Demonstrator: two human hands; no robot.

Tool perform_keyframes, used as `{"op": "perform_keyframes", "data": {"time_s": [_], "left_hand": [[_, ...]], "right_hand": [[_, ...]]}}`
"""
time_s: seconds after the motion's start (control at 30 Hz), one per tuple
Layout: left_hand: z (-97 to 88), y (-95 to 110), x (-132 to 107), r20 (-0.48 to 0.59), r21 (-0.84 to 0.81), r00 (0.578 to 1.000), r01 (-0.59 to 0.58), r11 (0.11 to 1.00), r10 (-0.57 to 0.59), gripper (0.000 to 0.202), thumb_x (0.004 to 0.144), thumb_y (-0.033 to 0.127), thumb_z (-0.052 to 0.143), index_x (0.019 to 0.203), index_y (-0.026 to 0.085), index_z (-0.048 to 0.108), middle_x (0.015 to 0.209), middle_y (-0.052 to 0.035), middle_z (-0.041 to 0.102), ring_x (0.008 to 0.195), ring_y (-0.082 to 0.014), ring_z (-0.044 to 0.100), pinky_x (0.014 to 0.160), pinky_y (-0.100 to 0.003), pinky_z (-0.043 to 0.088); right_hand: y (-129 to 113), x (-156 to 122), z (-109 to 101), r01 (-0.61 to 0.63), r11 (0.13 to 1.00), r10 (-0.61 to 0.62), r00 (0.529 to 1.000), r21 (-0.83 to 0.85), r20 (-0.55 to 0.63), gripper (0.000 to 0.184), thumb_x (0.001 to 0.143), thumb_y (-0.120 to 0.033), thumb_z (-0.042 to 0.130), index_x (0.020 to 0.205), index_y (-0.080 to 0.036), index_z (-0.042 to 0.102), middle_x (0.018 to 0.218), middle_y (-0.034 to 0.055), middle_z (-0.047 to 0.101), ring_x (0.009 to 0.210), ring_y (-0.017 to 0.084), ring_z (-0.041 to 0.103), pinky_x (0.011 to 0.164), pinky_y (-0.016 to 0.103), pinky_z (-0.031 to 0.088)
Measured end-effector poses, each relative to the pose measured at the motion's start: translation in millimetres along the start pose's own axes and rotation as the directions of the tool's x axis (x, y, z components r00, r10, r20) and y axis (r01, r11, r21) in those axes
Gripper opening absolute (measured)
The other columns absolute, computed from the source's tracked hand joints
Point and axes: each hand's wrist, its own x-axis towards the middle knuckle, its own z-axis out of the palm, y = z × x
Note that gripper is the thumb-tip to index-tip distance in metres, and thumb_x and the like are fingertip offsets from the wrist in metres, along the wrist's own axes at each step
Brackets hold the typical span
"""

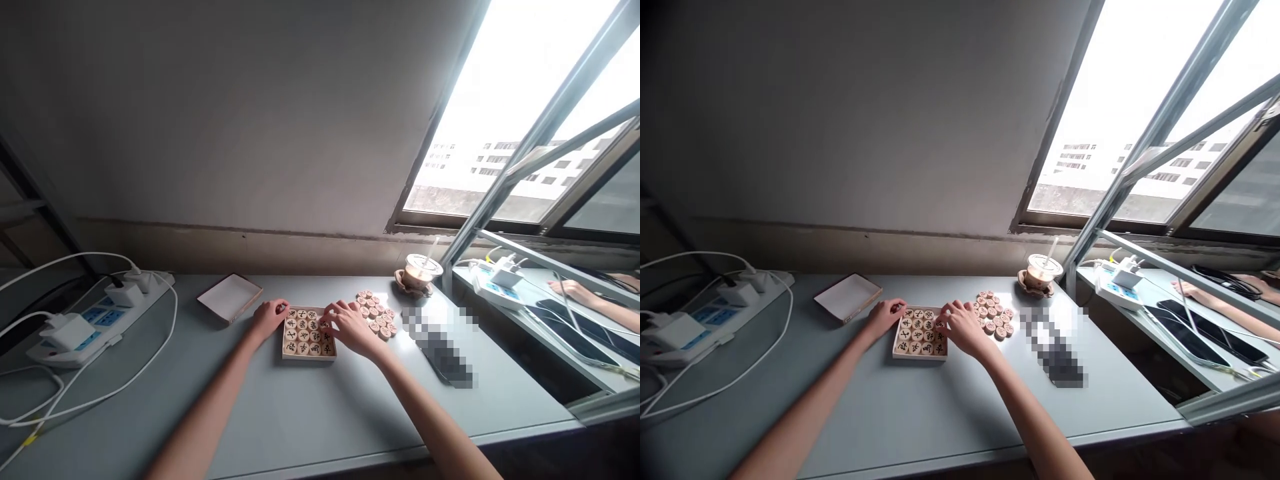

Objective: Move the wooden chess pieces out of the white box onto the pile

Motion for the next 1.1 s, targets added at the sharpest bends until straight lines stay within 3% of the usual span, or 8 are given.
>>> {"op": "perform_keyframes", "data": {"time_s": [0.13, 0.33, 0.5, 0.73, 0.8, 0.93, 1.0, 1.1], "left_hand": [[-1.0, -0.1, 0.7, 0.008, 0.035, 1.0, 0.006, 0.999, -0.006, 0.031, 0.083, 0.04, 0.046, 0.088, 0.019, 0.068, 0.075, -0.0042, 0.069, 0.07, -0.0177, 0.06, 0.06, -0.025, 0.037], [-2.4, 4.4, -0.2, 0.024, 0.059, 1.0, 0.018, 0.998, -0.02, 0.031, 0.083, 0.041, 0.044, 0.088, 0.02, 0.067, 0.071, -0.0028, 0.067, 0.067, -0.0174, 0.058, 0.06, -0.025, 0.037], [-0.9, 3.7, -1.1, 0.026, 0.063, 0.999, 0.024, 0.998, -0.025, 0.031, 0.084, 0.041, 0.043, 0.089, 0.02, 0.066, 0.074, -0.003, 0.068, 0.07, -0.0179, 0.06, 0.061, -0.025, 0.037], [-0.8, 4.5, -1.2, 0.031, 0.06, 0.999, 0.021, 0.998, -0.023, 0.032, 0.084, 0.042, 0.043, 0.09, 0.02, 0.066, 0.074, -0.0029, 0.068, 0.069, -0.0176, 0.06, 0.061, -0.025, 0.037], [-0.9, 6.1, -1.8, 0.026, 0.066, 0.999, 0.03, 0.997, -0.032, 0.031, 0.084, 0.041, 0.044, 0.09, 0.02, 0.066, 0.075, -0.003, 0.069, 0.07, -0.0175, 0.06, 0.061, -0.024, 0.037], [-0.4, 7.6, -2.8, -0.006, 0.097, 0.999, 0.034, 0.995, -0.033, 0.03, 0.084, 0.039, 0.045, 0.088, 0.02, 0.067, 0.072, -0.0035, 0.068, 0.068, -0.0177, 0.059, 0.063, -0.025, 0.038], [-0.3, 7.4, -3.1, -0.024, 0.112, 0.999, 0.028, 0.993, -0.026, 0.03, 0.084, 0.039, 0.045, 0.087, 0.019, 0.068, 0.071, -0.0036, 0.068, 0.068, -0.0178, 0.059, 0.063, -0.026, 0.038], [-0.5, 6.8, -3.4, -0.027, 0.112, 0.999, 0.024, 0.993, -0.021, 0.03, 0.084, 0.038, 0.045, 0.088, 0.019, 0.068, 0.072, -0.0037, 0.068, 0.068, -0.0176, 0.059, 0.063, -0.026, 0.037]], "right_hand": [[3.2, 7.0, -0.7, -0.048, 0.994, 0.051, 0.998, 0.094, -0.026, 0.014, 0.084, -0.037, 0.063, 0.093, -0.025, 0.065, 0.098, 0.0027, 0.065, 0.094, 0.019, 0.053, 0.083, 0.034, 0.033], [28.9, 5.2, 1.0, -0.188, 0.92, 0.23, 0.969, 0.344, -0.085, 0.015, 0.089, -0.038, 0.055, 0.091, -0.024, 0.062, 0.087, -0.0006, 0.068, 0.08, 0.015, 0.057, 0.079, 0.032, 0.035], [49.7, -6.9, 5.1, -0.265, 0.944, 0.277, 0.96, 0.197, -0.036, 0.016, 0.088, -0.035, 0.057, 0.081, -0.026, 0.068, 0.085, -0.0007, 0.067, 0.088, 0.018, 0.055, 0.083, 0.035, 0.033], [68.0, -10.0, 10.0, -0.412, 0.911, 0.41, 0.89, 0.033, -0.201, 0.012, 0.087, -0.031, 0.058, 0.093, -0.025, 0.067, 0.107, 0.0066, 0.06, 0.103, 0.025, 0.048, 0.084, 0.038, 0.032], [62.5, -10.2, 4.7, -0.354, 0.935, 0.353, 0.914, 0.034, -0.199, 0.013, 0.088, -0.031, 0.057, 0.094, -0.024, 0.066, 0.107, 0.0065, 0.06, 0.101, 0.024, 0.049, 0.084, 0.037, 0.033], [30.3, -12.8, -5.3, -0.038, 0.992, 0.045, 0.997, 0.124, -0.057, 0.019, 0.088, -0.043, 0.055, 0.095, -0.03, 0.068, 0.105, 0.0029, 0.062, 0.098, 0.02, 0.051, 0.086, 0.035, 0.033], [12.7, -14.4, -5.2, 0.047, 0.988, -0.051, 0.999, 0.146, 0.02, 0.019, 0.087, -0.044, 0.058, 0.094, -0.031, 0.07, 0.102, 0.0028, 0.063, 0.095, 0.02, 0.052, 0.084, 0.035, 0.034], [-2.0, -15.4, -1.2, 0.06, 0.986, -0.071, 0.995, 0.153, 0.069, 0.015, 0.086, -0.038, 0.06, 0.094, -0.029, 0.07, 0.097, 0.0031, 0.065, 0.093, 0.02, 0.053, 0.082, 0.035, 0.034]]}}
